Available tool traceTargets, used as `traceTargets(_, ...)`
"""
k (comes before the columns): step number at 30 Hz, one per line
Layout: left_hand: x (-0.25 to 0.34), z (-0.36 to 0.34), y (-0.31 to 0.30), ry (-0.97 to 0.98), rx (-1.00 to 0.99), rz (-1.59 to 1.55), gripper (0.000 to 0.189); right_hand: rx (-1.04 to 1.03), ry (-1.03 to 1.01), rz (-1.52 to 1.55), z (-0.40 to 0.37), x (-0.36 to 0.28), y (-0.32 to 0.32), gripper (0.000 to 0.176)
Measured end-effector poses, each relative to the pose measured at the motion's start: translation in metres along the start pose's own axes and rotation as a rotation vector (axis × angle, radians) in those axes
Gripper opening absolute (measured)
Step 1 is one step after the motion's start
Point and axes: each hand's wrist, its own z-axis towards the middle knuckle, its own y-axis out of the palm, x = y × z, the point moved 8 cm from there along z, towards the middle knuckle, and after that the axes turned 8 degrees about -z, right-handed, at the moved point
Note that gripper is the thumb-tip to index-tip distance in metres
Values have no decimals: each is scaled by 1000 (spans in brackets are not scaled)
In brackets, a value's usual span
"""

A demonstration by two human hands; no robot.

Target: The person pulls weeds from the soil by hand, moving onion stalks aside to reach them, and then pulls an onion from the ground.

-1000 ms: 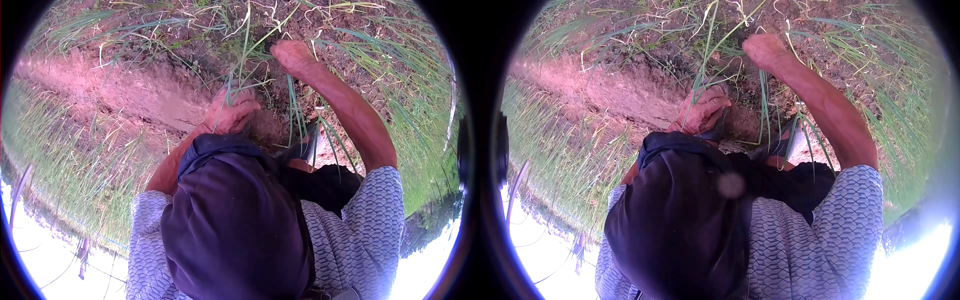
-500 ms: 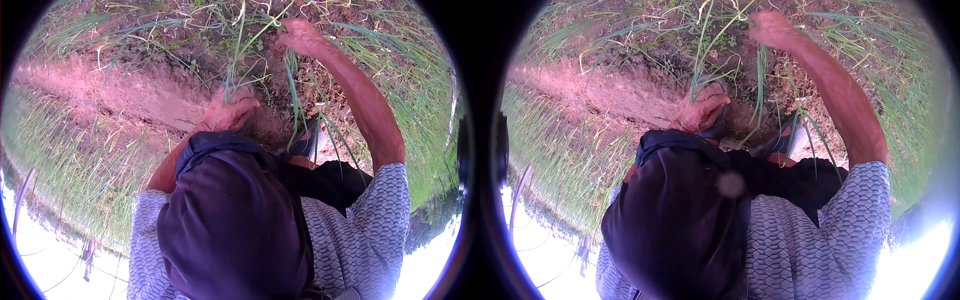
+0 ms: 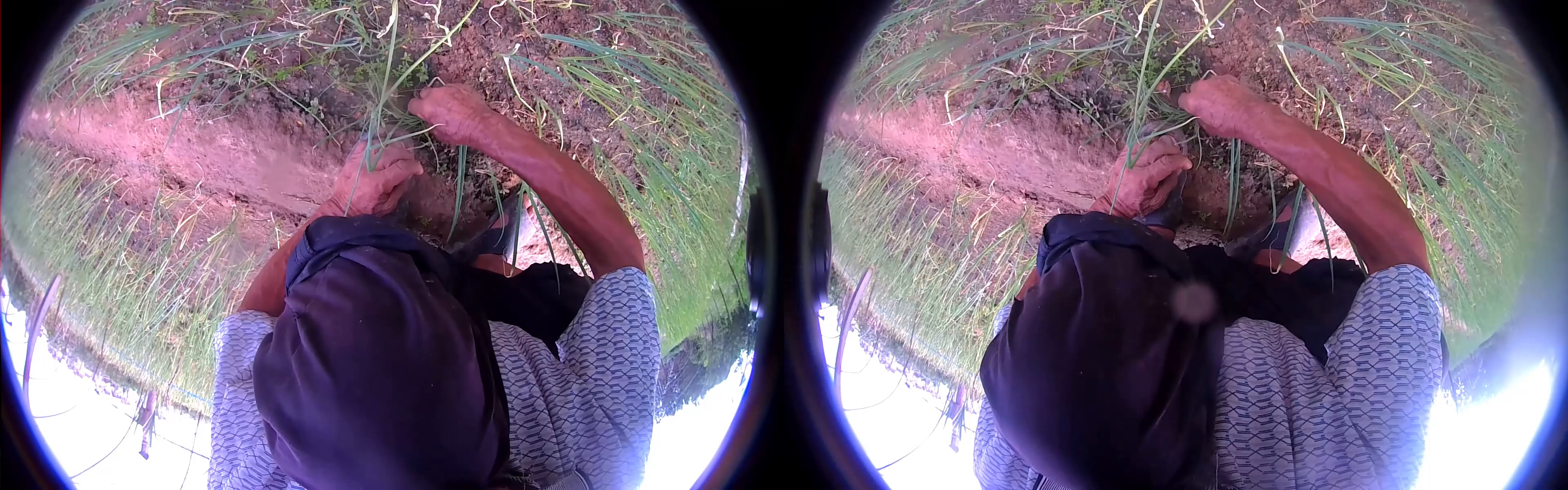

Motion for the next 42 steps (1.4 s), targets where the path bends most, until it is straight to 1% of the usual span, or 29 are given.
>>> traceTargets(3,0,-1,1,-15,-7,14,33,100,-25,-31,-5,-7,-3,17)
traceTargets(7,3,1,-1,-27,-8,25,33,77,-28,-48,0,-13,4,17)
traceTargets(10,-1,-3,3,-77,-70,53,34,115,-8,-31,1,-15,1,16)
traceTargets(13,0,-4,1,-46,-5,21,34,185,66,-165,4,5,-6,17)
traceTargets(14,0,-4,1,-37,-2,20,34,235,193,-189,5,33,-10,16)
traceTargets(15,0,-4,1,-23,0,20,34,155,311,-111,2,64,-19,17)
traceTargets(16,0,-3,1,-10,2,19,34,303,342,-32,-8,84,-44,22)
traceTargets(17,1,-4,1,-22,-4,13,35,267,402,213,-17,105,-54,28)
traceTargets(18,1,-4,1,-31,-9,8,35,379,502,179,-26,121,-61,30)
traceTargets(20,1,-1,0,-30,-8,5,35,29,661,431,-36,138,-57,29)
traceTargets(23,1,-1,-1,-30,-10,-2,35,21,619,469,-42,147,-31,26)
traceTargets(26,0,-3,0,-43,-28,-2,35,86,569,447,-38,146,-14,23)
traceTargets(27,0,-4,0,-44,-23,5,35,20,622,472,-41,138,-21,25)
traceTargets(30,3,0,-2,-41,-1,-16,32,47,561,376,-32,130,-16,34)
traceTargets(31,4,2,-2,-40,8,-31,31,87,481,281,-26,125,-13,37)
traceTargets(32,4,3,-2,-40,6,-22,31,84,499,231,-25,128,-6,33)
traceTargets(34,4,1,-2,-47,2,-5,31,72,531,135,-19,113,-10,24)
traceTargets(35,3,1,-2,-43,-4,6,32,48,594,206,-20,114,-12,25)
traceTargets(38,0,-2,1,-44,-16,21,33,287,528,78,-24,122,-22,27)
traceTargets(39,-1,-2,1,-48,-19,18,32,290,608,125,-26,132,-24,30)
traceTargets(42,-1,-1,0,-46,-18,14,32,487,555,159,-42,147,-44,32)
